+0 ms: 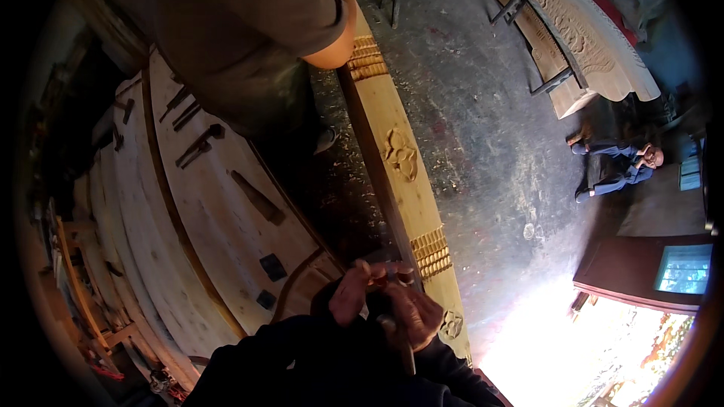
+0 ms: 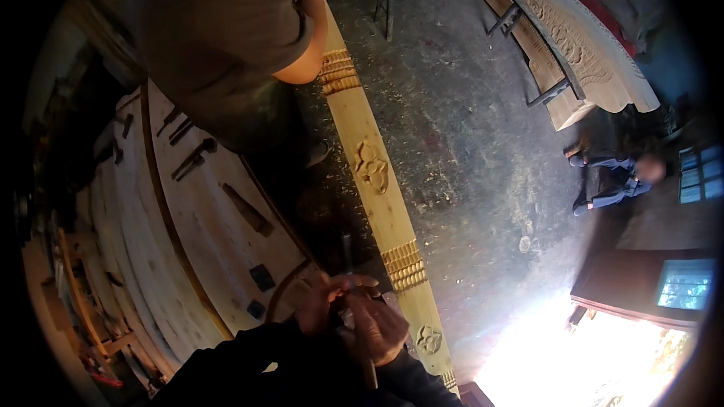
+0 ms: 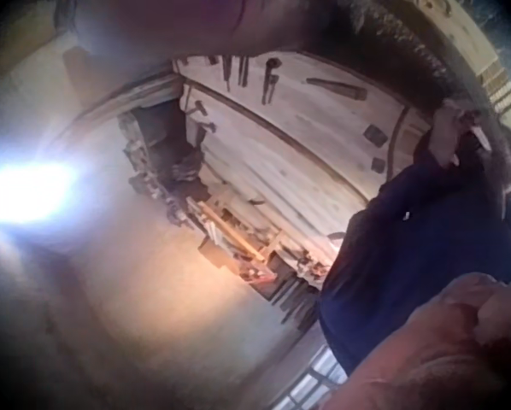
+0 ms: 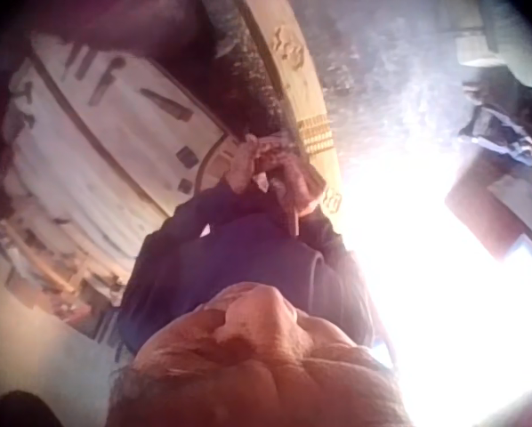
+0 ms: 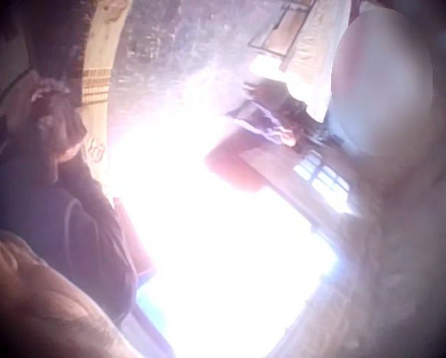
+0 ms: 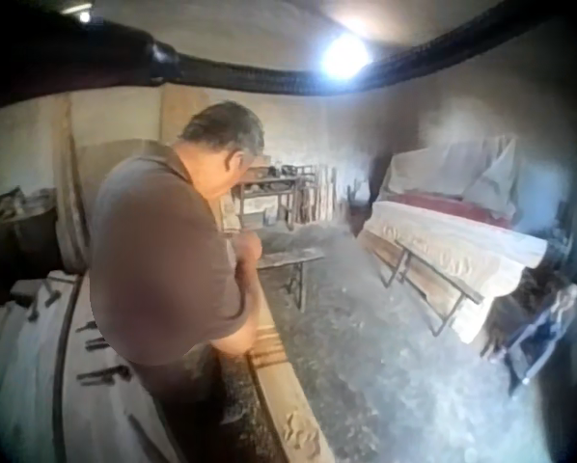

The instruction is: The person carves a floral design into a wooden plank using a chisel and then sands the carved details by hand with sandpaper.

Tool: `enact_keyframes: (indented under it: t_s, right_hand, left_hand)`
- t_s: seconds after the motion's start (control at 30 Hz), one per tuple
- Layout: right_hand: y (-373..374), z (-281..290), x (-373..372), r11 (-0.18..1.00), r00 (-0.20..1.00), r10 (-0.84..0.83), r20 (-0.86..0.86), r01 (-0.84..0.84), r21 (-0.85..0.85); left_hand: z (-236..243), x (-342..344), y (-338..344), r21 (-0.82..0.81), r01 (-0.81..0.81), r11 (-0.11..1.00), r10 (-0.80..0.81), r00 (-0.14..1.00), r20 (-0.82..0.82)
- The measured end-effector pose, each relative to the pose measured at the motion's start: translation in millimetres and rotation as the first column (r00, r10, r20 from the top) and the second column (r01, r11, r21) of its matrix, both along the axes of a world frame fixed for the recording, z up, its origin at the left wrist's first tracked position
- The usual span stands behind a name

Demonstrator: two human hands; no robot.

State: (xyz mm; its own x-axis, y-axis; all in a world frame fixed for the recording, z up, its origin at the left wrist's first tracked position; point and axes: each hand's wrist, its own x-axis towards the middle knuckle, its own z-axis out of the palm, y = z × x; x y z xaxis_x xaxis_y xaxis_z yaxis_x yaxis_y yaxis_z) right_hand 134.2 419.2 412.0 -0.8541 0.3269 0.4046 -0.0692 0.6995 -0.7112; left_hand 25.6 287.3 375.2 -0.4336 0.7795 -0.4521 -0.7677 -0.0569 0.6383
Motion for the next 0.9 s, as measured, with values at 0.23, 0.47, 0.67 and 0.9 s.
enact_keyframes:
  t_s: [0.23,0.47,0.67,0.9]
  right_hand:
    - [44.6,-61.8,66.4,0.869,0.915,-0.396,0.076,0.346,0.352]
    - [45.6,-113.9,118.6,0.678,0.631,-0.669,0.393,0.734,-0.024]
    - [46.1,-106.0,115.8,0.727,0.659,-0.627,0.416,0.687,0.008]
    - [42.2,-108.3,118.5,0.678,0.6,-0.662,0.449,0.735,0.017]
  left_hand:
    - [-141.9,22.4,-95.5,-0.482,0.069,0.873,-0.275,0.887,-0.371]
    - [-249.0,86.0,-224.2,-0.856,0.079,0.511,-0.64,0.699,-0.318]
    - [-287.6,122.7,-273.7,-0.926,0.226,0.302,-0.703,0.709,-0.056]
    - [-308.6,118.7,-269.5,-0.905,0.13,0.405,-0.672,0.713,-0.198]
